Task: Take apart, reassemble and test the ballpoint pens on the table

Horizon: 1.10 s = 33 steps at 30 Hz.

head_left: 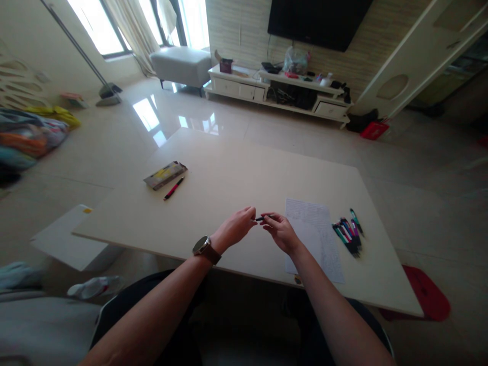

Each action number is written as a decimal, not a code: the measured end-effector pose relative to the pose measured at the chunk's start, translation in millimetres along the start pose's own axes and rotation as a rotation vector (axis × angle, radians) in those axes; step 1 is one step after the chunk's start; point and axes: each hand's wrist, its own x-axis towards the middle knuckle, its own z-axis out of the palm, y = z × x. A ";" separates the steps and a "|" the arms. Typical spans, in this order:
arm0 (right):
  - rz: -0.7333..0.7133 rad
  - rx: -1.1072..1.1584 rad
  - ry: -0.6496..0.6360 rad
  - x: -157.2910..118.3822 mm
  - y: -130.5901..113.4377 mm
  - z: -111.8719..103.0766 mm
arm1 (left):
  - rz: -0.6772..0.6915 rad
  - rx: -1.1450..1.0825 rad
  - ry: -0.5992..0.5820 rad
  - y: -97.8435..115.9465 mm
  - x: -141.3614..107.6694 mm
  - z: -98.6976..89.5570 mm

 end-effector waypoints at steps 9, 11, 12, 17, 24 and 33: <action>-0.084 0.194 0.091 7.6 8.9 -0.8 | -0.012 -0.011 0.021 -5.1 0.4 5.8; -0.136 0.214 0.200 11.7 9.2 -6.0 | -0.026 0.013 0.036 -6.7 -1.1 4.5; -0.154 0.218 0.245 13.4 9.5 -8.4 | -0.040 0.027 0.046 -8.0 -1.8 4.2; -0.154 0.184 0.303 16.4 12.2 -14.3 | -0.159 0.105 0.065 -20.7 -2.7 8.1; -0.114 0.097 0.295 13.5 10.3 -11.0 | -0.290 0.231 0.006 -41.0 -4.5 18.5; -0.103 0.046 0.263 9.9 7.1 -11.4 | -0.258 0.271 0.091 -41.9 -2.6 18.1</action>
